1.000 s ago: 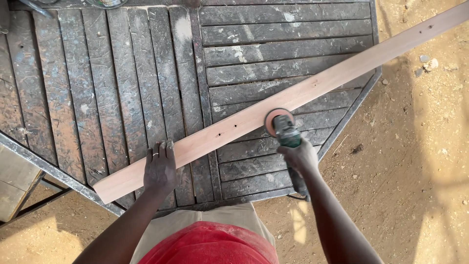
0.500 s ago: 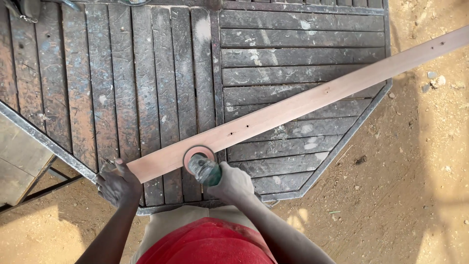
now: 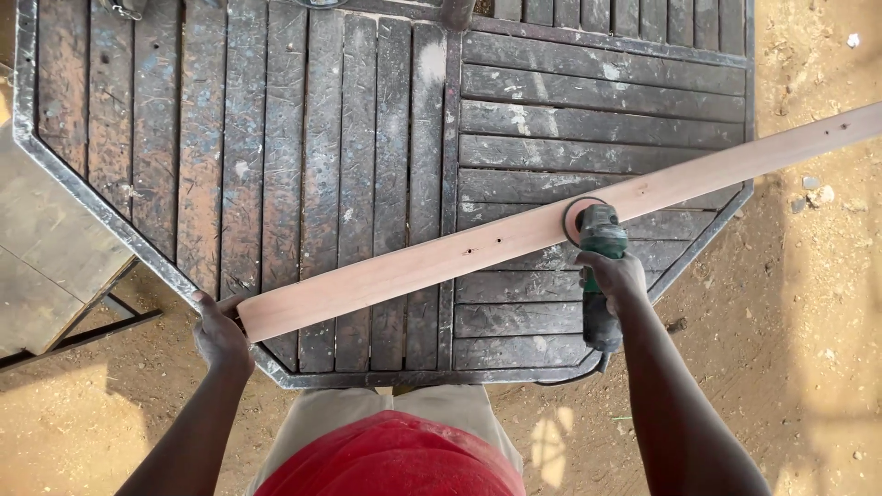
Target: Preparing an angle grinder with a sanding disc and using it to sand a wooden plank on a metal table.
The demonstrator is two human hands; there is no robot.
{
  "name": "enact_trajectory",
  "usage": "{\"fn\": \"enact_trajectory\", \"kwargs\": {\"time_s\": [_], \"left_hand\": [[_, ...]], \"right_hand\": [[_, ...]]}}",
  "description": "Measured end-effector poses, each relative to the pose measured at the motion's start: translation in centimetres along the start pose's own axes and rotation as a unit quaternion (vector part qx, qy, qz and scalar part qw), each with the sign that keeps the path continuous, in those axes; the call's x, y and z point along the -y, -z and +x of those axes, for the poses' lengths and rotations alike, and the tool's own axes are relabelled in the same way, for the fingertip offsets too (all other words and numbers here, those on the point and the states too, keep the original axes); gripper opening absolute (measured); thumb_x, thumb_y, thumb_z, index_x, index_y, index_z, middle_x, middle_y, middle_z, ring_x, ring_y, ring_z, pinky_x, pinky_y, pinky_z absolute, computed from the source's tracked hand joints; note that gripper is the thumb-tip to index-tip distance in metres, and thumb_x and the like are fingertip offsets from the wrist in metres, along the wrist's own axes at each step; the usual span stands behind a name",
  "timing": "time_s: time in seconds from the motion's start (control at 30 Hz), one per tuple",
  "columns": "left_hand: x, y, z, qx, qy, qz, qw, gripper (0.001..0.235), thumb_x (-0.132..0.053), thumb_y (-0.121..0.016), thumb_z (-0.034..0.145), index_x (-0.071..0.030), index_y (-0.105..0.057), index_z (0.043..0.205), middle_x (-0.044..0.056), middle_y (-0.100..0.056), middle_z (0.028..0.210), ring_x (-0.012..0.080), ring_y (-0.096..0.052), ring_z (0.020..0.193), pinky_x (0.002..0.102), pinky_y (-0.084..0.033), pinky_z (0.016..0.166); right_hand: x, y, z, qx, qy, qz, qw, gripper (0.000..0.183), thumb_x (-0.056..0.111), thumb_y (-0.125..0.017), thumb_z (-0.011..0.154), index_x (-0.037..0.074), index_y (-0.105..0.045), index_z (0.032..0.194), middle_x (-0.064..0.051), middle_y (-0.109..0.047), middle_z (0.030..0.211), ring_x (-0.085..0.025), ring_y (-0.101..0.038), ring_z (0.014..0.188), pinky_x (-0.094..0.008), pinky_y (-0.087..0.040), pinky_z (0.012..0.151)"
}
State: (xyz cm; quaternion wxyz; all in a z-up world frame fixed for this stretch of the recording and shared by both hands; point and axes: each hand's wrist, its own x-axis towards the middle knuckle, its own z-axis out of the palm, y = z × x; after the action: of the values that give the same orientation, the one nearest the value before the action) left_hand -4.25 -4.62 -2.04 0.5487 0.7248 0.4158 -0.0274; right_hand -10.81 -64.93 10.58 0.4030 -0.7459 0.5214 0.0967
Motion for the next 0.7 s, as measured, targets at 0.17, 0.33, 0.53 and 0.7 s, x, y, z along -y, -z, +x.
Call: {"fn": "enact_trajectory", "kwargs": {"time_s": [0.17, 0.33, 0.53, 0.7], "left_hand": [[-3.6, 1.6, -0.6, 0.112, 0.095, -0.042, 0.988, 0.095, -0.079, -0.013, 0.103, -0.006, -0.073, 0.115, 0.014, -0.069, 0.091, 0.0283, -0.062, 0.077, 0.042, -0.049, 0.074], [-6.4, 3.5, -1.1, 0.202, 0.130, -0.063, 0.969, 0.105, -0.075, 0.000, 0.101, 0.002, -0.067, 0.125, 0.020, -0.068, 0.103, 0.0348, -0.064, 0.094, 0.049, -0.051, 0.090], [-7.1, 6.0, 1.1, 0.296, 0.188, -0.109, 0.930, 0.113, -0.082, 0.005, 0.092, -0.002, -0.062, 0.136, 0.027, -0.069, 0.116, 0.0456, -0.067, 0.107, 0.058, -0.049, 0.095], [-7.5, 6.9, 1.1, 0.335, 0.211, -0.123, 0.910, 0.118, -0.087, 0.004, 0.087, -0.003, -0.058, 0.141, 0.028, -0.067, 0.127, 0.0457, -0.063, 0.120, 0.059, -0.041, 0.107]], "right_hand": [[3.0, -4.4, -5.6, 0.044, 0.031, -0.075, 0.996, 0.064, 0.036, -0.093, 0.065, -0.002, -0.069, 0.111, -0.025, -0.072, 0.091, -0.040, -0.072, 0.093, -0.051, -0.055, 0.080], [9.4, -15.6, -19.8, 0.176, 0.069, -0.286, 0.939, 0.072, 0.052, -0.087, 0.062, 0.016, -0.070, 0.122, -0.016, -0.075, 0.116, -0.036, -0.069, 0.117, -0.049, -0.056, 0.097], [12.3, -24.3, -29.0, 0.328, 0.156, -0.329, 0.872, 0.065, 0.047, -0.075, 0.067, 0.021, -0.062, 0.125, -0.012, -0.074, 0.109, -0.035, -0.071, 0.111, -0.046, -0.056, 0.092], [14.1, -20.5, -27.5, 0.254, 0.088, -0.278, 0.922, 0.067, 0.046, -0.081, 0.068, 0.011, -0.070, 0.124, -0.018, -0.075, 0.114, -0.037, -0.069, 0.117, -0.048, -0.054, 0.096]]}}
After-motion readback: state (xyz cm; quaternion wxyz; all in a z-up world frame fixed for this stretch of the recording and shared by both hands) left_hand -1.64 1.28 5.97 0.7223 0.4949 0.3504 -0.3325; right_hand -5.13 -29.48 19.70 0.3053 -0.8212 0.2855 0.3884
